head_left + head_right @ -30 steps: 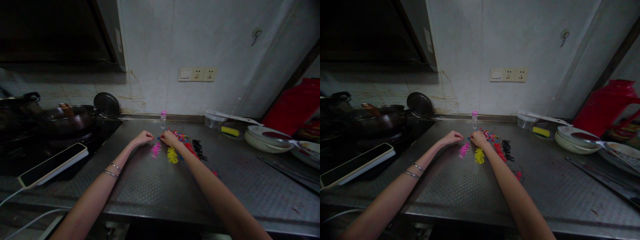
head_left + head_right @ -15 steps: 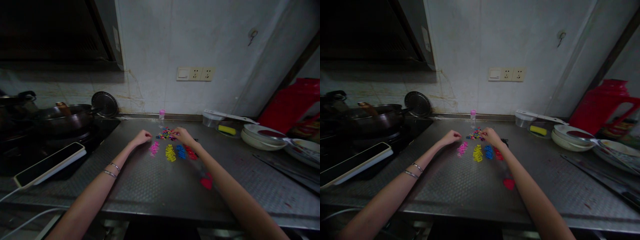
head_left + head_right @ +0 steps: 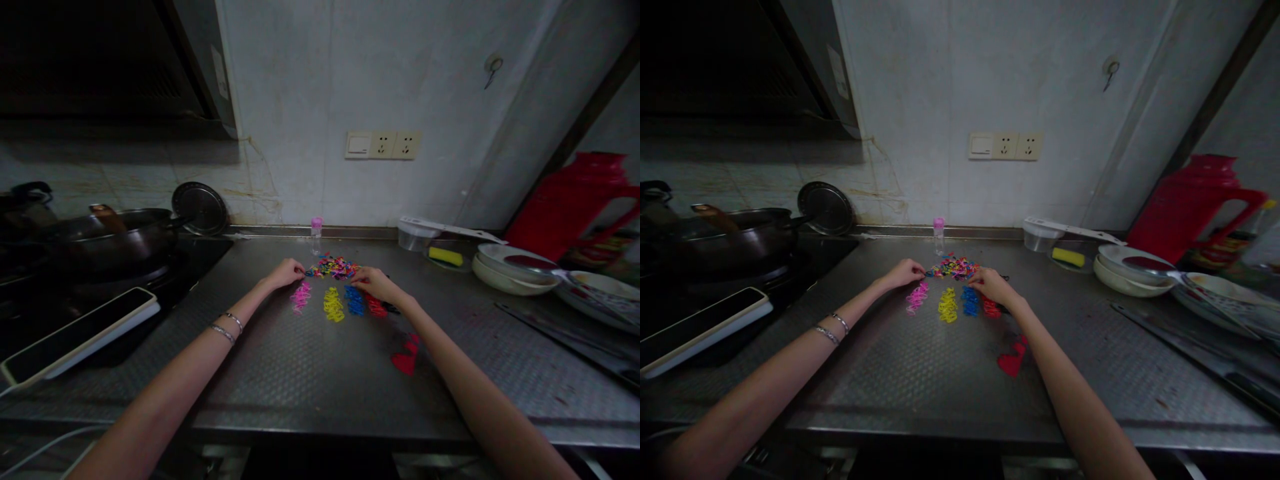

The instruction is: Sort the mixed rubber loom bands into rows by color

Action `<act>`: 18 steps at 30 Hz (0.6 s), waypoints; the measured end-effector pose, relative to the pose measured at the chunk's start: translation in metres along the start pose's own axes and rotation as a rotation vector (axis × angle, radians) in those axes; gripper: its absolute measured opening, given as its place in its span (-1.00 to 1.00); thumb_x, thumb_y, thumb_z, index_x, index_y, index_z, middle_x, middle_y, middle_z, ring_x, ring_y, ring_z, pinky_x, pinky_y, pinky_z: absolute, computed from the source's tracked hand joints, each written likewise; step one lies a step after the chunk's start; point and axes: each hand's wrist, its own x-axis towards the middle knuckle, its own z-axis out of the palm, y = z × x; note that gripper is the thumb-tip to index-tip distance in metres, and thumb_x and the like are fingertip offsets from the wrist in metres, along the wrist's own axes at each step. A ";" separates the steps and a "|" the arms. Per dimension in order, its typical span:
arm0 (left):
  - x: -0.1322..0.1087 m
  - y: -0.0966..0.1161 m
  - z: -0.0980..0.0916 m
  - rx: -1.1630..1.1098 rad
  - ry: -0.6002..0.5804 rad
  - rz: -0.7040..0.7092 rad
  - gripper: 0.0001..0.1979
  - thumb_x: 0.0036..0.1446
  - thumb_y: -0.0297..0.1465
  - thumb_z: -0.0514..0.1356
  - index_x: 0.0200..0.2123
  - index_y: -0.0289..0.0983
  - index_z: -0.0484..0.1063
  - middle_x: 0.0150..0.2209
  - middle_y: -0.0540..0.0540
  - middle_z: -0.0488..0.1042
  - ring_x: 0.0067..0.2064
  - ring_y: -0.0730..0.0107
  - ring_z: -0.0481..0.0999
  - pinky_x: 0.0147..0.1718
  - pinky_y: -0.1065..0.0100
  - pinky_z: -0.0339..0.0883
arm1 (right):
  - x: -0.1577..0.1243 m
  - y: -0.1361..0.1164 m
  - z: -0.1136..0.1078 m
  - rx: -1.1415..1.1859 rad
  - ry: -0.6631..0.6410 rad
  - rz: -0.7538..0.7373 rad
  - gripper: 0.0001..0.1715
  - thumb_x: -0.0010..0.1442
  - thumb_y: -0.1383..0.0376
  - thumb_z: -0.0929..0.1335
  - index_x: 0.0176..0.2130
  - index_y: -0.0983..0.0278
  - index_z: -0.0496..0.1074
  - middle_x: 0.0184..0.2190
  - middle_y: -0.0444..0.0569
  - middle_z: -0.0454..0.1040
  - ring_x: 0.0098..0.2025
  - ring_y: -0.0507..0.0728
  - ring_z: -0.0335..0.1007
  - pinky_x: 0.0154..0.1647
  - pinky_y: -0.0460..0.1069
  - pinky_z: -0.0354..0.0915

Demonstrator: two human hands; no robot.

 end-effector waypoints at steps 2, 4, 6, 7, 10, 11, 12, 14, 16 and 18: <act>0.002 0.000 0.001 0.009 0.005 0.002 -0.75 -0.08 -0.34 0.16 -0.33 -0.30 0.54 -0.43 -0.06 0.52 -0.42 0.43 0.41 -0.39 0.47 0.20 | -0.002 0.000 -0.001 0.002 0.030 0.006 -0.79 0.10 0.31 0.29 -0.31 0.25 0.52 -0.28 -0.03 0.51 -0.21 0.08 0.38 -0.11 -0.05 0.22; 0.004 0.000 0.003 0.010 0.007 0.006 -0.76 -0.08 -0.35 0.15 -0.34 -0.30 0.54 -0.42 -0.07 0.53 -0.41 0.43 0.41 -0.39 0.47 0.21 | -0.005 0.000 -0.003 0.001 0.053 0.032 -0.79 0.09 0.31 0.29 -0.31 0.26 0.51 -0.28 -0.03 0.51 -0.22 0.08 0.39 -0.13 -0.05 0.23; 0.007 0.001 0.004 -0.001 0.009 0.008 -0.78 -0.08 -0.37 0.15 -0.37 -0.31 0.54 -0.42 -0.08 0.53 -0.41 0.43 0.42 -0.38 0.47 0.21 | -0.007 0.001 -0.005 -0.003 0.061 0.068 -0.79 0.08 0.31 0.30 -0.30 0.26 0.51 -0.28 -0.03 0.51 -0.23 0.08 0.39 -0.14 -0.05 0.24; 0.008 0.002 0.004 -0.007 0.009 0.007 -0.78 -0.08 -0.37 0.15 -0.38 -0.31 0.54 -0.42 -0.08 0.53 -0.41 0.43 0.42 -0.38 0.47 0.21 | -0.008 0.001 -0.005 -0.005 0.061 0.085 -0.79 0.08 0.32 0.30 -0.30 0.26 0.51 -0.28 -0.03 0.50 -0.23 0.08 0.39 -0.15 -0.05 0.24; 0.010 0.004 0.004 -0.022 0.018 0.007 -0.79 -0.10 -0.38 0.15 -0.42 -0.33 0.54 -0.44 -0.08 0.53 -0.42 0.43 0.42 -0.38 0.46 0.22 | -0.010 0.001 -0.008 -0.016 0.068 0.112 -0.78 0.08 0.33 0.29 -0.29 0.27 0.51 -0.28 -0.02 0.49 -0.23 0.08 0.38 -0.16 -0.07 0.24; 0.010 0.004 0.004 -0.025 0.020 0.005 -0.80 -0.10 -0.38 0.16 -0.42 -0.33 0.54 -0.45 -0.08 0.52 -0.42 0.43 0.42 -0.38 0.46 0.22 | -0.010 0.002 -0.008 -0.019 0.073 0.114 -0.78 0.08 0.34 0.29 -0.29 0.27 0.50 -0.28 -0.02 0.49 -0.23 0.08 0.38 -0.16 -0.07 0.24; 0.010 0.005 0.004 -0.029 0.022 0.003 -0.80 -0.11 -0.38 0.16 -0.43 -0.34 0.54 -0.46 -0.07 0.52 -0.43 0.44 0.41 -0.40 0.46 0.21 | -0.011 0.002 -0.009 -0.023 0.079 0.114 -0.78 0.08 0.34 0.28 -0.29 0.28 0.50 -0.29 -0.02 0.49 -0.23 0.07 0.38 -0.17 -0.07 0.24; 0.009 0.006 0.002 -0.045 0.022 0.004 -0.80 -0.12 -0.39 0.16 -0.43 -0.35 0.54 -0.49 -0.07 0.51 -0.45 0.45 0.40 -0.42 0.46 0.21 | -0.011 0.002 -0.010 -0.029 0.085 0.109 -0.78 0.08 0.34 0.28 -0.29 0.28 0.50 -0.30 -0.02 0.49 -0.24 0.07 0.37 -0.17 -0.08 0.23; 0.009 0.008 0.000 -0.078 0.025 0.006 -0.80 -0.13 -0.40 0.16 -0.44 -0.38 0.54 -0.50 -0.07 0.50 -0.47 0.45 0.40 -0.44 0.46 0.20 | -0.011 0.001 -0.011 -0.035 0.089 0.101 -0.78 0.09 0.33 0.28 -0.29 0.28 0.50 -0.30 -0.01 0.48 -0.24 0.07 0.37 -0.16 -0.08 0.22; 0.009 0.013 -0.003 -0.126 0.031 0.003 -0.79 -0.12 -0.41 0.16 -0.44 -0.40 0.54 -0.51 -0.09 0.50 -0.47 0.45 0.39 -0.43 0.46 0.21 | -0.010 0.002 -0.012 -0.041 0.097 0.091 -0.77 0.09 0.32 0.28 -0.28 0.29 0.50 -0.31 0.00 0.48 -0.25 0.07 0.37 -0.16 -0.09 0.22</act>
